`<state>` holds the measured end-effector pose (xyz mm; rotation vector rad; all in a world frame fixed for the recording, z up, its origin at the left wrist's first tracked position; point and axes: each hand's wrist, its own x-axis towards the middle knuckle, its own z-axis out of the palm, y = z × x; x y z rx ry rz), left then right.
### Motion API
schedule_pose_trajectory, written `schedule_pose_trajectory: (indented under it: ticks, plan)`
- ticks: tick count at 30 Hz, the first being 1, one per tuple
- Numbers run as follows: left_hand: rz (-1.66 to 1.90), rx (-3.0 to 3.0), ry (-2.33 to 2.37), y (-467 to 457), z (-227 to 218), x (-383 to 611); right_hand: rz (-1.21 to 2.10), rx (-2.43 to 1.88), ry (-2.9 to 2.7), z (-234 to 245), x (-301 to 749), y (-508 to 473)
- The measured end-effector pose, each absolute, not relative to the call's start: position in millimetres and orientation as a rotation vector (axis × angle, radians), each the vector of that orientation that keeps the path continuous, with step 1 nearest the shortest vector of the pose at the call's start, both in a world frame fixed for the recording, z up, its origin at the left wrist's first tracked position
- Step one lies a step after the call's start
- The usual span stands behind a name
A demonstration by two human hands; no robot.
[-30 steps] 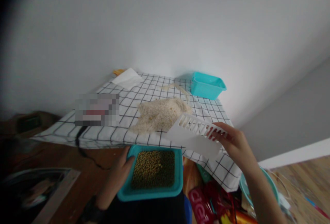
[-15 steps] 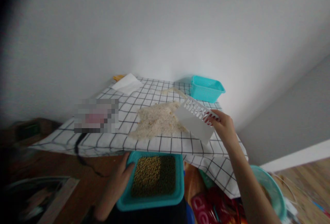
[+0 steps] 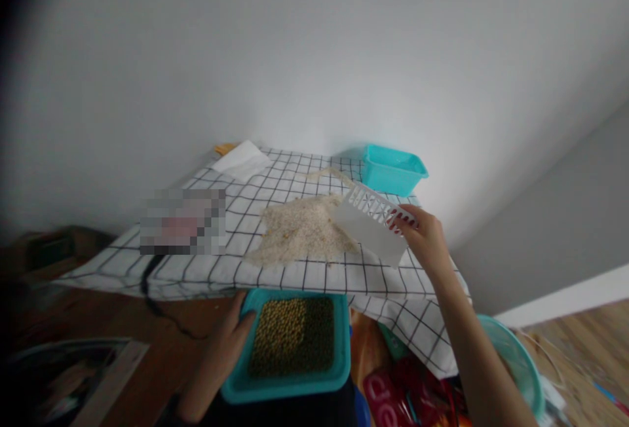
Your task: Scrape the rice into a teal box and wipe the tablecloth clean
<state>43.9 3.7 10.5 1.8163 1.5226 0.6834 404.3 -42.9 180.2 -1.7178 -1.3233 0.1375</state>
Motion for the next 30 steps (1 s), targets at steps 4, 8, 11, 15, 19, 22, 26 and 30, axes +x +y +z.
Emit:
schedule_pose_trajectory:
  ticks: [4,8,11,15,19,22,26,30]
  plan:
    - [0.695,1.819,1.505,4,9,43,0.266,-1.628,-1.372,181,400,-52]
    - [0.683,1.813,1.467,3,10,44,0.315,-1.606,-1.3,183,402,-67]
    - [0.703,1.811,1.455,3,12,45,0.315,-1.615,-1.28,185,404,-80]
    - [0.739,1.814,1.483,2,12,45,0.296,-1.649,-1.288,187,404,-96]
    - [0.722,1.81,1.511,2,9,44,0.344,-1.682,-1.243,181,404,-113]
    - [0.69,1.811,1.515,3,6,44,0.361,-1.7,-1.168,175,404,-127]
    - [0.649,1.813,1.494,3,8,45,0.363,-1.731,-1.151,169,404,-140]
    - [0.632,1.813,1.48,3,14,46,0.38,-1.766,-1.2,164,406,-139]
